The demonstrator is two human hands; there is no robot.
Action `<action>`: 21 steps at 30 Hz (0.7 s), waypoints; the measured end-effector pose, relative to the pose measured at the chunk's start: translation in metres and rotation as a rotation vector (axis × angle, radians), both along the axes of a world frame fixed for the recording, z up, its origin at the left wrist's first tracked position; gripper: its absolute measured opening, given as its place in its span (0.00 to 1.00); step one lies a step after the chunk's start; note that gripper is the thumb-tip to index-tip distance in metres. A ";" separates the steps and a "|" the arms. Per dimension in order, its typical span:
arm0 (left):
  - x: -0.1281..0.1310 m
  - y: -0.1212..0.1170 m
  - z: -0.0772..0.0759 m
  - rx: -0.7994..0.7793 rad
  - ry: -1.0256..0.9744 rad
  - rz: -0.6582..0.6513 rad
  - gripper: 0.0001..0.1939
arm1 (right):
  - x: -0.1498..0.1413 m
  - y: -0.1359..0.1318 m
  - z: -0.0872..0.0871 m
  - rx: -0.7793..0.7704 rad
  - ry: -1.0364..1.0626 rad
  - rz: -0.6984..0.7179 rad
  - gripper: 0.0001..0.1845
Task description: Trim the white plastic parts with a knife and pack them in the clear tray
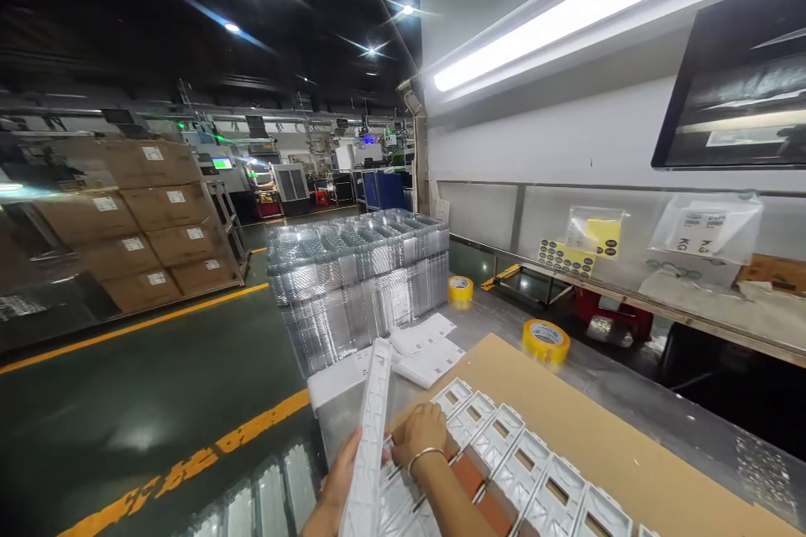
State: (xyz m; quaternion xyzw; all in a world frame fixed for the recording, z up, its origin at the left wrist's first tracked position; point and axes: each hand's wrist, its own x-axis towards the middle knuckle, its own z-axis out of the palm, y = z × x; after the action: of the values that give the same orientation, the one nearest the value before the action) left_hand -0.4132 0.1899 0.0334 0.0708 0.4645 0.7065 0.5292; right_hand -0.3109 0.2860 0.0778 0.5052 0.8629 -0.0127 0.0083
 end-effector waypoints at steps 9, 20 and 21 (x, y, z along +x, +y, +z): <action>-0.004 0.001 -0.005 -0.032 0.133 -0.117 0.36 | -0.001 0.009 0.000 -0.071 -0.029 0.023 0.19; 0.001 -0.003 0.004 -0.083 0.144 -0.057 0.32 | 0.009 0.038 -0.002 -0.419 0.227 -0.029 0.15; 0.001 -0.003 0.005 -0.090 0.137 -0.057 0.31 | 0.012 0.042 -0.001 -0.465 0.279 -0.042 0.15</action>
State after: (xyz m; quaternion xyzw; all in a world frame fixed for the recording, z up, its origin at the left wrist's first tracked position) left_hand -0.4122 0.1870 0.0380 0.1082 0.5289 0.6629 0.5187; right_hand -0.2994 0.3279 0.0764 0.5009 0.8189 -0.2802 0.0051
